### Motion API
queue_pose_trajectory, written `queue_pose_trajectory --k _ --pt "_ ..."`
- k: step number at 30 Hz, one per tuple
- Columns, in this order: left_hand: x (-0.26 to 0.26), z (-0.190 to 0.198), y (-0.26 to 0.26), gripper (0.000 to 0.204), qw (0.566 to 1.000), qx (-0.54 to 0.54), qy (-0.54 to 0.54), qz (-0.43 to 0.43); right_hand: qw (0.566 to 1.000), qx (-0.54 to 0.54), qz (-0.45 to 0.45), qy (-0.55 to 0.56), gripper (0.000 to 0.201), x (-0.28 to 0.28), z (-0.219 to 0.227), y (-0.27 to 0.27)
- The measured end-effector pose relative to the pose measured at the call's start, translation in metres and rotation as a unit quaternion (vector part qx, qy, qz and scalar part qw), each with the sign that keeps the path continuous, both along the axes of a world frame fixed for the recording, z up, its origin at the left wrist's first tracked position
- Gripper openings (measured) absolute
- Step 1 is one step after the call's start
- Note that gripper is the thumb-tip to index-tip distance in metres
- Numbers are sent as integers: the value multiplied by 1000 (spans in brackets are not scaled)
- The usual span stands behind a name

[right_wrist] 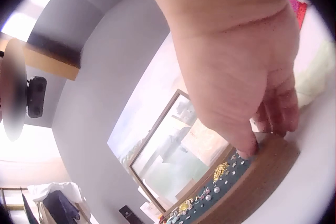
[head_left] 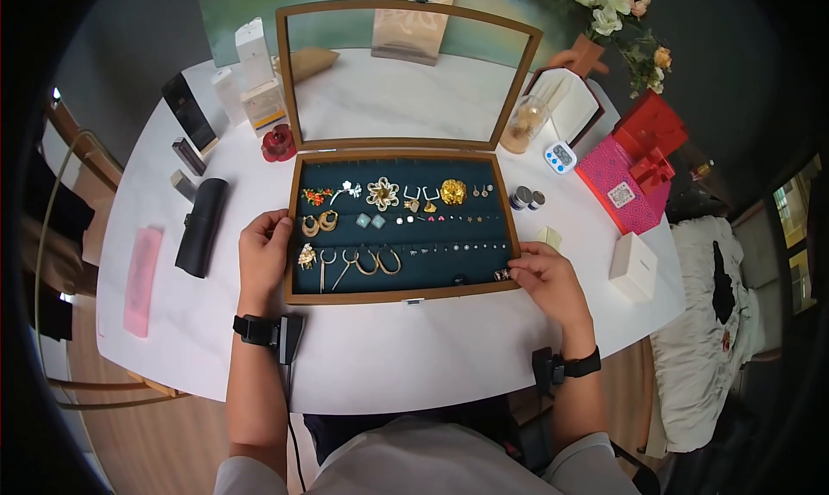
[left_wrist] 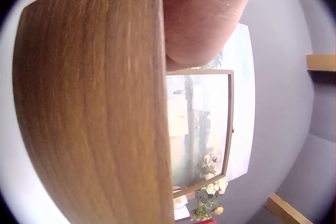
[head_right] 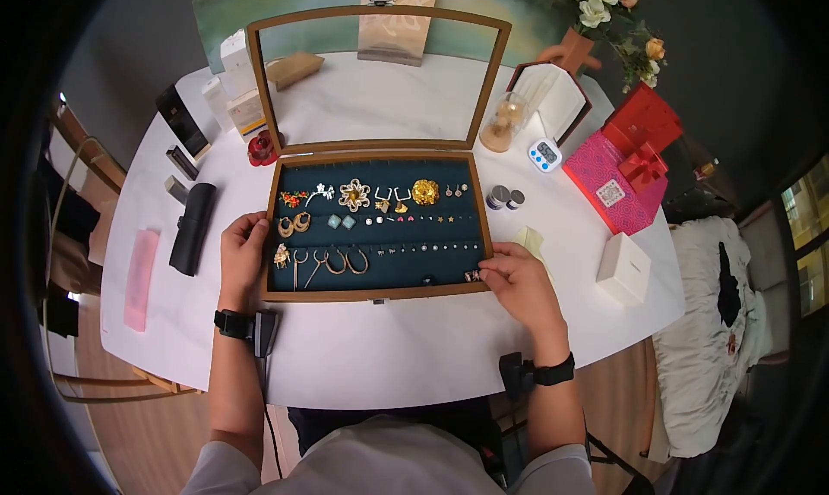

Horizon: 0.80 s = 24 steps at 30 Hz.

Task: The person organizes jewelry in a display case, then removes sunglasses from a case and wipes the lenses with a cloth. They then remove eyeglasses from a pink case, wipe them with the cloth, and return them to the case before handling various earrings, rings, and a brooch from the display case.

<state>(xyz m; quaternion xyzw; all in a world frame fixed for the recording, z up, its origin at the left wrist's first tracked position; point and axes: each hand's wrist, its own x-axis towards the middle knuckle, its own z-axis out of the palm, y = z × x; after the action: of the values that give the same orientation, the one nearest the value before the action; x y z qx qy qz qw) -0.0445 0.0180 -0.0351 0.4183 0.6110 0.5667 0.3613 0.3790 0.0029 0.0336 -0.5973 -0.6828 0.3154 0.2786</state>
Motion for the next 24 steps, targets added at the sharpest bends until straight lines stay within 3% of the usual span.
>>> queue_pose_trajectory --k 4,7,11,17,19,20,22,24 --pt "0 -2 1 27 1000 8 13 1 988 8 74 -136 16 -1 3 5" --pt "1 -3 1 27 999 14 29 13 987 -20 44 -153 20 -10 11 4" --pt "0 -3 1 22 999 -1 50 -1 981 25 46 -185 22 -17 12 -1" --pt "2 -5 1 29 997 14 70 15 987 41 40 -151 24 -16 8 -7" --pt "4 -1 0 29 996 8 86 19 981 145 26 -123 22 -15 -1 -9" --pt "4 -2 0 29 996 8 86 21 981 146 28 -122 22 -17 1 -9" --pt "4 -3 1 29 995 5 96 24 998 22 -66 12 19 -26 5 -12" --pt "7 2 -1 29 994 0 110 29 996 56 -53 41 19 -30 -3 -9"
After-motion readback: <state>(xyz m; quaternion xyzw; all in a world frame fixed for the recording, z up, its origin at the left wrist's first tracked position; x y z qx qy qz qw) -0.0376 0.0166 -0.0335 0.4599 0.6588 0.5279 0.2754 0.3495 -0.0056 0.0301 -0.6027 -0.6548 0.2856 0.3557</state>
